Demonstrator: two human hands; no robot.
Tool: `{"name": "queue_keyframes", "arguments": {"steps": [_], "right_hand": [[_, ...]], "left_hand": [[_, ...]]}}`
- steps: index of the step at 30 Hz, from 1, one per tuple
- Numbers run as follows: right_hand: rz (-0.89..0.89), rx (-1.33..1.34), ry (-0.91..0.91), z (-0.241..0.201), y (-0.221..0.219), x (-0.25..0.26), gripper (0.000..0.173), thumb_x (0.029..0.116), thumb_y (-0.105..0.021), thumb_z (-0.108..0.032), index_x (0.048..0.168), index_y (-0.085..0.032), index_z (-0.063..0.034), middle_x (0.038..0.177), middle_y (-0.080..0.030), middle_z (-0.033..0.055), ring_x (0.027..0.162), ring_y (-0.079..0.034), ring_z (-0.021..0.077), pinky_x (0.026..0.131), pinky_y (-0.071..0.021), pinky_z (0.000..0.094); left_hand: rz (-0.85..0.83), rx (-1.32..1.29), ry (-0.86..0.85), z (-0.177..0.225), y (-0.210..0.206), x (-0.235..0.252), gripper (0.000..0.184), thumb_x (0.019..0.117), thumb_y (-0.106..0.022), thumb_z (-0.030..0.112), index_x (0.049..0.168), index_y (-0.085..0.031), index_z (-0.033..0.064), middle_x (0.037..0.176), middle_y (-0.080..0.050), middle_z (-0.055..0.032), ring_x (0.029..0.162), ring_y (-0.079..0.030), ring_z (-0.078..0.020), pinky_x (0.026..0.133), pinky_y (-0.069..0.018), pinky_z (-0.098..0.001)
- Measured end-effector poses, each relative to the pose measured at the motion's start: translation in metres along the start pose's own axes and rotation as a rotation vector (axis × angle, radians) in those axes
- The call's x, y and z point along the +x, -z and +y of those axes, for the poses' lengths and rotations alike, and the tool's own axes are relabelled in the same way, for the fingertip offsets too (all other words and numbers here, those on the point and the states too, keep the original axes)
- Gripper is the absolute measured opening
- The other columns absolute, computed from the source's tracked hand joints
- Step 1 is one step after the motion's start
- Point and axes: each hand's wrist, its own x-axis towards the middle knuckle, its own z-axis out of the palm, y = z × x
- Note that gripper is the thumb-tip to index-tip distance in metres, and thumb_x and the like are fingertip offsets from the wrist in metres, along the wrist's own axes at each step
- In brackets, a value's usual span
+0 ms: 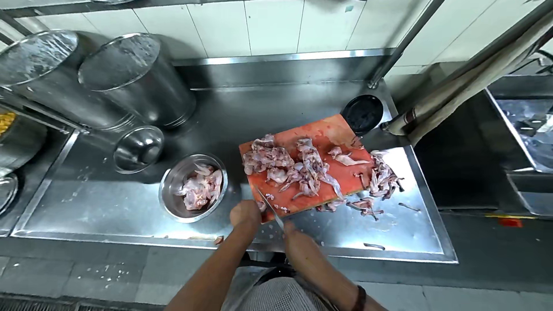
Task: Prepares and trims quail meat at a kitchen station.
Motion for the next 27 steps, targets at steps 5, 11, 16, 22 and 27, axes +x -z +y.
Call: {"name": "queue_keyframes", "arguments": {"steps": [5,11,16,22,27], "right_hand": [[0.054,0.002,0.032,-0.022,0.003,0.042,0.036,0.1060,-0.040,-0.023,0.139,-0.047,-0.0105,0.112,-0.070,0.0163,0.102,-0.072,0.0357,0.084,-0.0594,0.0547],[-0.040,0.011,-0.075,0.027,-0.026,-0.013,0.040,0.1061,-0.044,-0.022,0.144,-0.043,-0.0100,0.111,-0.069,0.0199,0.099,-0.072,0.0392,0.082,-0.0590,0.0562],[-0.005,-0.144,-0.103,0.052,-0.012,-0.052,0.037,0.1083,-0.041,-0.025,0.141,-0.050,-0.0114,0.119,-0.067,0.0232,0.093,-0.072,0.0434,0.075,-0.0584,0.0592],[0.491,-0.226,0.087,0.019,0.010,0.024,0.046,0.0987,-0.058,-0.016,0.144,-0.056,-0.0113,0.131,-0.062,0.0230,0.116,-0.063,0.0455,0.086,-0.0545,0.0615],[0.561,-0.046,0.232,-0.007,0.012,0.047,0.045,0.0933,-0.061,-0.015,0.138,-0.064,-0.0132,0.141,-0.059,0.0206,0.134,-0.050,0.0452,0.102,-0.0445,0.0668]], "left_hand": [[0.003,0.000,-0.006,0.001,-0.002,0.002,0.029,0.0903,-0.064,0.028,0.111,-0.072,0.0089,0.119,-0.072,-0.0137,0.111,-0.068,-0.0337,0.085,-0.0568,-0.0577],[-0.062,-0.185,-0.041,-0.021,-0.004,0.023,0.045,0.0933,-0.059,0.047,0.117,-0.071,0.0111,0.124,-0.069,-0.0154,0.117,-0.066,-0.0333,0.093,-0.0536,-0.0605],[0.008,-0.511,-0.306,-0.058,-0.032,0.036,0.049,0.0896,-0.068,0.037,0.131,-0.065,0.0118,0.126,-0.068,-0.0154,0.120,-0.065,-0.0325,0.102,-0.0503,-0.0582],[0.184,-0.957,-0.557,-0.078,-0.034,0.012,0.069,0.0766,-0.086,0.041,0.130,-0.061,0.0051,0.114,-0.071,-0.0106,0.106,-0.069,-0.0182,0.098,-0.0560,-0.0412],[0.138,-1.116,-0.669,-0.072,-0.014,-0.016,0.085,0.0766,-0.086,0.043,0.138,-0.048,-0.0018,0.115,-0.068,-0.0118,0.103,-0.068,-0.0147,0.095,-0.0574,-0.0347]]}}
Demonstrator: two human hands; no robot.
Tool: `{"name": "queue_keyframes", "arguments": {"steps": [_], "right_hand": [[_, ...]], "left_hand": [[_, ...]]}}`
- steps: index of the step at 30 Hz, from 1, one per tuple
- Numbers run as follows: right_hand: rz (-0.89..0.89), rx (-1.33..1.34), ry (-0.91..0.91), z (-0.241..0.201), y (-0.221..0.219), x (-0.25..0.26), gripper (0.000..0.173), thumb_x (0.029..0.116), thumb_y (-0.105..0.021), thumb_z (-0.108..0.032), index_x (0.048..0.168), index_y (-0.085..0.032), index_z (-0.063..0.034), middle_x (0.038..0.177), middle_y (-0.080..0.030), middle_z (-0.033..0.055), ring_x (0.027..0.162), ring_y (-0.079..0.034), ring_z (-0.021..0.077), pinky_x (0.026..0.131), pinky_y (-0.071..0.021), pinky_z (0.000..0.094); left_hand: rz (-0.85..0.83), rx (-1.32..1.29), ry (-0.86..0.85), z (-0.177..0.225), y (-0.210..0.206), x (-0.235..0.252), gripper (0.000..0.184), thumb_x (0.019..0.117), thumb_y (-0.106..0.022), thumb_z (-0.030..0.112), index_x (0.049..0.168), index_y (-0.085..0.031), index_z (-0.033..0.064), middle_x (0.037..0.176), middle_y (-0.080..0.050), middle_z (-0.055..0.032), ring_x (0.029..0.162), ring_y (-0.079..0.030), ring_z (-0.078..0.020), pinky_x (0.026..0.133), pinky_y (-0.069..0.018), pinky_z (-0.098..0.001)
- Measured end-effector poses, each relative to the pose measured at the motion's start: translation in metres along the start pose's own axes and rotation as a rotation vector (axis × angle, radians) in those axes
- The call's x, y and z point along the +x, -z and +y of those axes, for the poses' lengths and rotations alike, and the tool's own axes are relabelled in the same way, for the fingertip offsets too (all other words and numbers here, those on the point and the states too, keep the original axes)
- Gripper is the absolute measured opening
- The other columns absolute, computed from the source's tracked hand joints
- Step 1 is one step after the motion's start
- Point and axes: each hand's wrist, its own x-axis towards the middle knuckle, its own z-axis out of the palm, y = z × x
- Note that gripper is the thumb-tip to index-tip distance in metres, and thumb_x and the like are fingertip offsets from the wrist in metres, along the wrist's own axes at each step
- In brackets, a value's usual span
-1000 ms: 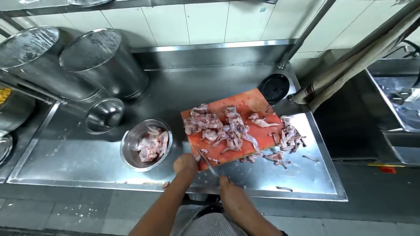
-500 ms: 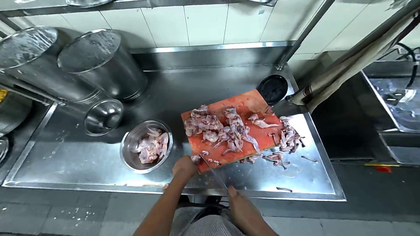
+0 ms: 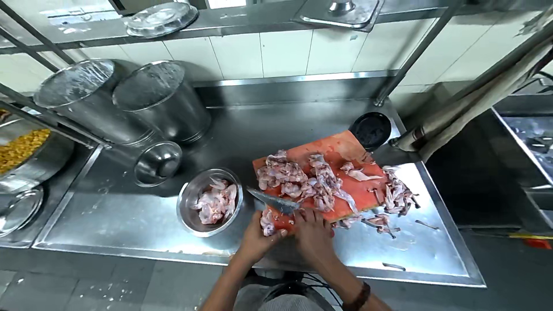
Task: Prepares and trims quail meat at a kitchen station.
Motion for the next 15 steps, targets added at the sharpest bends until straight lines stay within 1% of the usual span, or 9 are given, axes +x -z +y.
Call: {"name": "queue_keyframes", "arguments": {"steps": [2,4,5,7,8,9,11,13,15], "right_hand": [[0.072,0.368,0.130,-0.009,0.003,-0.008,0.033,0.0993,-0.054,-0.018,0.126,-0.071,-0.0093,0.130,-0.066,0.0139,0.127,-0.058,0.0311,0.106,-0.0485,0.0513],[-0.011,0.847,0.178,-0.020,0.003,-0.013,0.034,0.1047,-0.043,-0.015,0.124,-0.069,-0.0021,0.125,-0.069,0.0105,0.120,-0.063,0.0166,0.106,-0.0508,0.0372],[-0.069,1.022,0.138,-0.026,0.003,-0.014,0.036,0.1058,-0.040,-0.015,0.124,-0.067,0.0005,0.123,-0.069,0.0099,0.115,-0.065,0.0133,0.102,-0.0532,0.0339],[-0.152,1.199,0.012,-0.036,0.007,-0.017,0.035,0.1069,-0.039,-0.018,0.126,-0.062,0.0008,0.119,-0.067,0.0087,0.108,-0.066,0.0122,0.095,-0.0572,0.0330],[-0.180,1.234,-0.021,-0.038,0.007,-0.017,0.035,0.1079,-0.040,-0.021,0.128,-0.060,-0.0001,0.119,-0.066,0.0085,0.107,-0.067,0.0132,0.094,-0.0581,0.0336],[-0.214,1.262,-0.044,-0.040,0.007,-0.016,0.036,0.1087,-0.043,-0.024,0.132,-0.056,-0.0004,0.121,-0.065,0.0092,0.108,-0.067,0.0151,0.093,-0.0592,0.0350],[-0.275,1.323,-0.099,-0.044,0.004,-0.018,0.039,0.1074,-0.050,-0.023,0.140,-0.050,-0.0021,0.125,-0.065,0.0110,0.110,-0.068,0.0195,0.091,-0.0616,0.0390],[-0.269,1.398,-0.185,-0.048,0.006,-0.030,0.042,0.1049,-0.053,-0.014,0.145,-0.046,-0.0026,0.126,-0.066,0.0126,0.107,-0.070,0.0229,0.088,-0.0636,0.0438],[-0.184,1.398,-0.236,-0.056,0.007,-0.035,0.039,0.1027,-0.050,-0.008,0.142,-0.048,-0.0018,0.113,-0.070,0.0092,0.092,-0.072,0.0186,0.078,-0.0632,0.0415]], "left_hand": [[0.030,-0.108,-0.029,0.004,-0.005,-0.004,0.089,0.0774,-0.084,0.046,0.140,-0.043,-0.0036,0.116,-0.066,-0.0126,0.102,-0.068,-0.0149,0.091,-0.0582,-0.0340],[0.042,-0.196,-0.078,0.004,-0.013,-0.006,0.099,0.0779,-0.081,0.058,0.142,-0.039,-0.0057,0.120,-0.064,-0.0138,0.107,-0.066,-0.0150,0.093,-0.0578,-0.0342],[0.035,-0.230,-0.080,0.006,-0.017,-0.007,0.102,0.0796,-0.078,0.061,0.143,-0.036,-0.0068,0.124,-0.062,-0.0153,0.110,-0.065,-0.0156,0.096,-0.0566,-0.0348],[0.009,-0.278,-0.054,0.010,-0.020,-0.008,0.095,0.0869,-0.069,0.062,0.144,-0.036,-0.0066,0.126,-0.061,-0.0167,0.112,-0.064,-0.0165,0.098,-0.0559,-0.0361],[-0.008,-0.291,-0.031,0.013,-0.019,-0.009,0.090,0.0919,-0.062,0.062,0.145,-0.036,-0.0057,0.125,-0.061,-0.0169,0.110,-0.065,-0.0163,0.096,-0.0564,-0.0362],[-0.027,-0.296,-0.001,0.015,-0.017,-0.009,0.085,0.0959,-0.054,0.062,0.146,-0.036,-0.0041,0.124,-0.061,-0.0167,0.107,-0.065,-0.0162,0.093,-0.0573,-0.0364],[-0.082,-0.279,0.017,0.015,-0.013,-0.009,0.081,0.0990,-0.046,0.061,0.148,-0.035,-0.0024,0.130,-0.059,-0.0181,0.111,-0.063,-0.0182,0.095,-0.0558,-0.0384],[-0.127,-0.267,-0.032,0.014,-0.017,-0.010,0.077,0.0993,-0.048,0.055,0.147,-0.038,-0.0049,0.129,-0.060,-0.0201,0.114,-0.062,-0.0213,0.099,-0.0538,-0.0409],[-0.129,-0.318,-0.124,0.017,-0.014,-0.012,0.059,0.1006,-0.054,0.039,0.135,-0.050,-0.0092,0.122,-0.064,-0.0220,0.112,-0.063,-0.0242,0.101,-0.0526,-0.0428]]}}
